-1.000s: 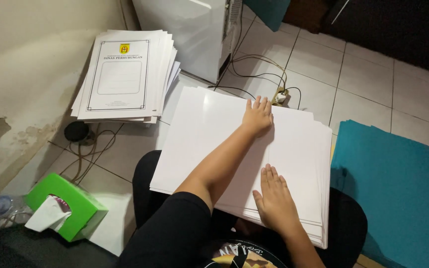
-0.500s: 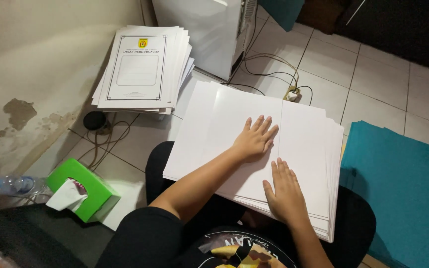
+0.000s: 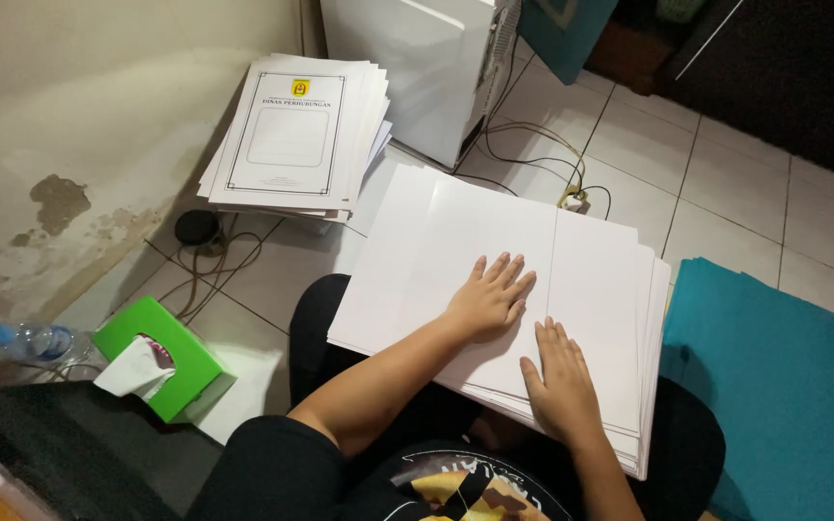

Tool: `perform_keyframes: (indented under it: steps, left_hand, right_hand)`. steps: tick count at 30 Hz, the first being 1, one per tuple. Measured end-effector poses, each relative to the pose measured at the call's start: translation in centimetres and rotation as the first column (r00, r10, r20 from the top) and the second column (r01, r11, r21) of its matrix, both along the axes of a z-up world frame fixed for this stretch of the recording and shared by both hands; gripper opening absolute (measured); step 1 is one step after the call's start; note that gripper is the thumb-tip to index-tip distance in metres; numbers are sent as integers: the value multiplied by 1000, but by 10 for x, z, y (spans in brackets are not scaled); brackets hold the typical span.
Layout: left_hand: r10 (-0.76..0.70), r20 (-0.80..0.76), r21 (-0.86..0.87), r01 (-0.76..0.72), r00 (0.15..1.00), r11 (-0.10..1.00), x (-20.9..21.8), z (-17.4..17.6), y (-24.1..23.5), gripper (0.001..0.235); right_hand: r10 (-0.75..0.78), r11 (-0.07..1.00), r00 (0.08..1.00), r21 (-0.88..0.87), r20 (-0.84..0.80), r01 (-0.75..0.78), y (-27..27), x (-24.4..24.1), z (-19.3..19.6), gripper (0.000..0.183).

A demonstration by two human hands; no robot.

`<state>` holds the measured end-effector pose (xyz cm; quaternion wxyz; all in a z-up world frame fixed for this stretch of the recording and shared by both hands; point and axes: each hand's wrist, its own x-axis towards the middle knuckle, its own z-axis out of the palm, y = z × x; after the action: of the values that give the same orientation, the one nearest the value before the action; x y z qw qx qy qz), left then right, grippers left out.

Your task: The person folds blank white sheets of paper in half and places them into a stack. They repeatedly pick up a sheet, fold it, and add it to the growing pile on their lap.

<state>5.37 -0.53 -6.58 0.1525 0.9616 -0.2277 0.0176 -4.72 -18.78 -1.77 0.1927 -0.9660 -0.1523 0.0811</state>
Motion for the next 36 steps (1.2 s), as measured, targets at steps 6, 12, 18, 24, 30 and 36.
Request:
perform_keyframes:
  steps: [6,12,18,24,30,36]
  left_hand:
    - [8,80,-9,-8,997,1000,1,-12,-2,61]
    - [8,35,-52,-6,999,999,3,-12,-1,60]
    - [-17,125,-140,35,992,990,-10,-9,2,54]
    - [-240,61,-128,246,969,961,-90,16,11,84]
    - [-233,-63,-232,213,970,949,-119,49,28,93]
    - [-133,157,-302,176,979,937,-125,39,17,97]
  right_hand:
    - [-17,976,997,215,-77,33,-12,10,-8,77]
    - [-16,326,822,774,-570,543,26,-6,52,75]
    - [-147,182,730,707,-668,684,20,10,20,75]
    - [-94,96,783,777,-615,622,6,18,-25,81]
    - [-56,129,786,777,-615,617,6,17,-20,79]
    - [-10,55,698,697,-716,715,-24,27,-52,73]
